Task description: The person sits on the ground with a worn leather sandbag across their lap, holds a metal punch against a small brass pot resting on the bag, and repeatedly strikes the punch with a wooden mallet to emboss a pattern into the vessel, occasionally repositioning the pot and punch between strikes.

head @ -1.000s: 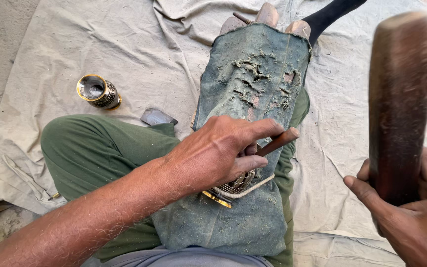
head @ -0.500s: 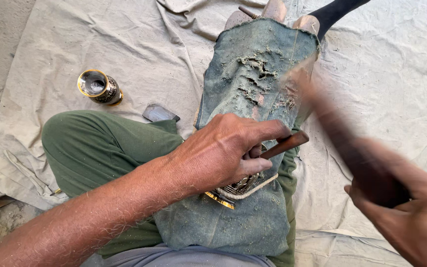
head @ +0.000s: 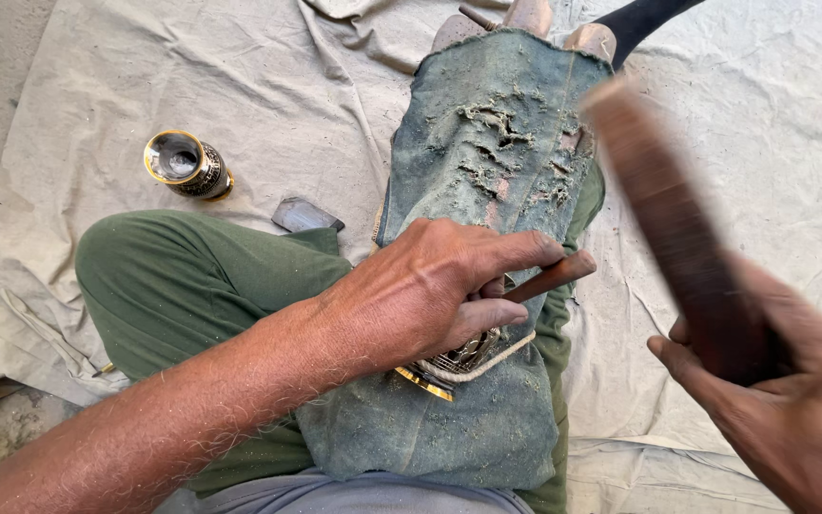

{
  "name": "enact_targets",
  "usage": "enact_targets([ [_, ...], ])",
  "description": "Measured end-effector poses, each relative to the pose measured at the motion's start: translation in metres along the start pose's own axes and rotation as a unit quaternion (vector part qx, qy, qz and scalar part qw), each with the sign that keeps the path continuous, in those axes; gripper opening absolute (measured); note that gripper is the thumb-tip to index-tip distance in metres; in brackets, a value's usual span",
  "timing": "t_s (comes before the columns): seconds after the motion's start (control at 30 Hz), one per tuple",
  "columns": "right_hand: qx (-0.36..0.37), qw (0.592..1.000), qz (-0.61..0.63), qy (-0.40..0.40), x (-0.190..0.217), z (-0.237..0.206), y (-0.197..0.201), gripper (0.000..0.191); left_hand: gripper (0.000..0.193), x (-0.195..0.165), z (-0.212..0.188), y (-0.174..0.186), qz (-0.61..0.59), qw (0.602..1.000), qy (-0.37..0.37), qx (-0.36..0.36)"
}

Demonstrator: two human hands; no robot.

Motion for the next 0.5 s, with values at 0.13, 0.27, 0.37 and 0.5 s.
enact_targets([
  [0.13, 0.013, 0.997, 0.047, -0.066, -0.019, -0.005, -0.003, 0.044, 0.056, 0.0, 0.0, 0.0, 0.035, 0.999, 0.001, -0.006],
  [0.27, -0.003, 0.999, 0.028, -0.035, -0.011, -0.001, 0.0, 0.049, 0.053, 0.0, -0.001, 0.0, 0.011, 1.0, -0.006, -0.005],
  [0.37, -0.009, 0.999, -0.025, 0.035, 0.009, 0.003, 0.003, 0.055, 0.05, 0.003, -0.001, 0.002, 0.002, 1.0, 0.009, -0.01],
  [0.5, -0.04, 0.999, 0.034, -0.001, 0.0, -0.003, 0.006, 0.07, 0.05, 0.0, -0.001, 0.002, -0.017, 1.0, -0.013, -0.006],
])
Point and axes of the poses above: each hand's wrist, its own z-axis towards the middle knuckle, its own y-axis out of the back of the hand, x = y × z, the point moved 10 cm from there along z, towards the middle knuckle, and after that the axes turned 15 degrees about x, right-handed, at the moved point
